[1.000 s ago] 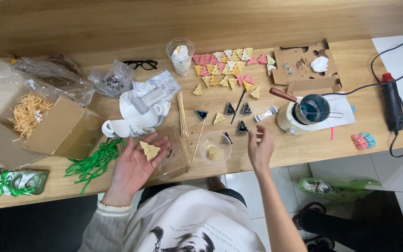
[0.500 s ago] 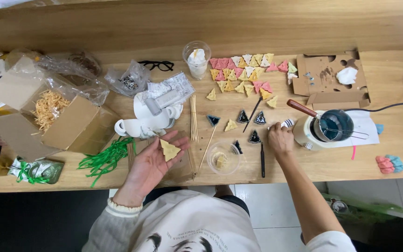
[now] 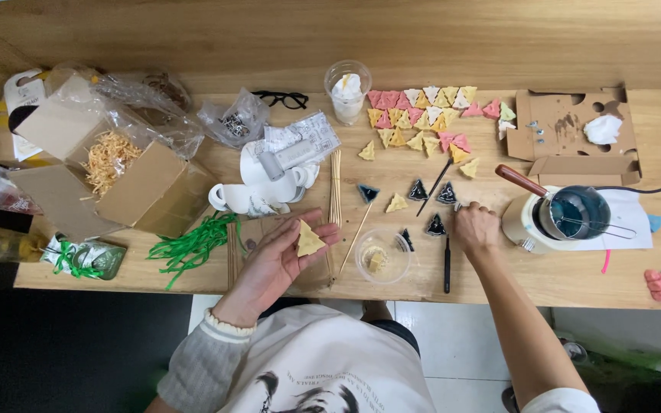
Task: Decorating and labeling small triangular scented wax pieces at a production table.
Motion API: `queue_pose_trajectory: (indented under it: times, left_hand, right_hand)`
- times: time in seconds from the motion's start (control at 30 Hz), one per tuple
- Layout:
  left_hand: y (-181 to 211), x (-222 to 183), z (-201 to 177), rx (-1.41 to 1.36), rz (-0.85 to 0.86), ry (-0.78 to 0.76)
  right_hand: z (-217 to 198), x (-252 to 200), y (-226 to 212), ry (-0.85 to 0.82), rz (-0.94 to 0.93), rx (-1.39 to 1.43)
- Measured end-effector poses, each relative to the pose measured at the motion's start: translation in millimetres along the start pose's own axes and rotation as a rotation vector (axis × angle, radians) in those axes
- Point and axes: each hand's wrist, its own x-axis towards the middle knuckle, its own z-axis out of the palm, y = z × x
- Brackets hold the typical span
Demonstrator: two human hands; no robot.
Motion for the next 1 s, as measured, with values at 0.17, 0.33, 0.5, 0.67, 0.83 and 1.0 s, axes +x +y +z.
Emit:
queue_pose_trajectory:
  times: [0.17,0.33,0.5,0.67,0.83,1.0]
  left_hand:
    - [0,1,2,0.001,-0.016,0.021]
    - [-21,28,-7,-0.003,-0.052,0.003]
    - [-55,67,-4,0.064,-0.122,-0.181]
    - [-80,81,4,0.191,-0.125,-0.278]
    - [-88,80,5,0.26,-0.081,-0.318]
    - [-87,77,8,0.254,-0.079,-0.292]
  right_hand:
    - [10,2,1,0.057,0.033,0.01]
    - [-56,-47,-8,0.184,0.172,0.243]
    - [-123,-132,-43,0.313,0.1,1.42]
    - [-158,-159,-97,0.143,0.12,1.592]
    - [-172,-158,-115,0.18,0.143,1.62]
    - [-172,-159,-119,0.24,0.143,1.592]
